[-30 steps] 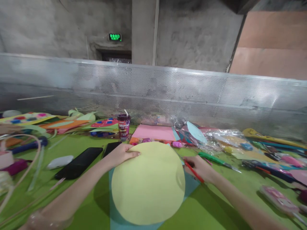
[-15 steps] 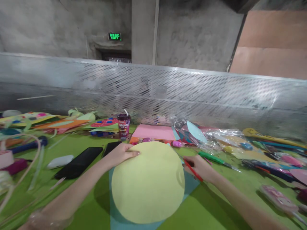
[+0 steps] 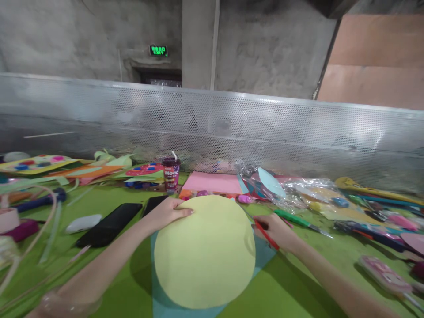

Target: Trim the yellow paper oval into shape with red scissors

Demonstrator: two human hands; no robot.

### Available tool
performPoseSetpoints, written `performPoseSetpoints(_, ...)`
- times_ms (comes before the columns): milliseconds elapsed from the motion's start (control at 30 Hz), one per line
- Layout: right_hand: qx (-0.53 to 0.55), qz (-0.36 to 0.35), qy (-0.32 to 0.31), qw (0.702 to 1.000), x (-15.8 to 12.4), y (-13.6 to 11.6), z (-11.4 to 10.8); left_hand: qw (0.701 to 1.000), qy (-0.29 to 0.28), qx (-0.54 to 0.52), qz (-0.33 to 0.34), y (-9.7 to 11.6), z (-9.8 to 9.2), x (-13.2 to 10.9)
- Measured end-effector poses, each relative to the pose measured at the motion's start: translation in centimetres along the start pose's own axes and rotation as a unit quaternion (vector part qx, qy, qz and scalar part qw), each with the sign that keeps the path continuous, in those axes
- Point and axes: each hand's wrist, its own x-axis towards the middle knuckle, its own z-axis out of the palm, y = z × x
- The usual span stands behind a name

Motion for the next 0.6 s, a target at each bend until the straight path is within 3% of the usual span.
performPoseSetpoints(133,0.001,0.018,0.008,1.0,0.0,0.1,-0.1,0.999,0.008,-0.032,-0.005,0.0,0.0,0.0)
performPoseSetpoints(233,-0.006,0.01,0.01,1.0,-0.1,0.3,-0.2,0.992,0.041,-0.117,-0.031,0.1,-0.3,-0.1)
performPoseSetpoints(400,-0.071,-0.044,-0.03,0.996,-0.3,0.8,-0.6,0.926,0.129,-0.355,-0.018,0.0,-1.3,0.0)
performPoseSetpoints(600,-0.176,-0.094,-0.022,0.98,-0.4,0.9,-1.3,0.866,0.134,-0.482,0.008,0.2,-2.2,0.1)
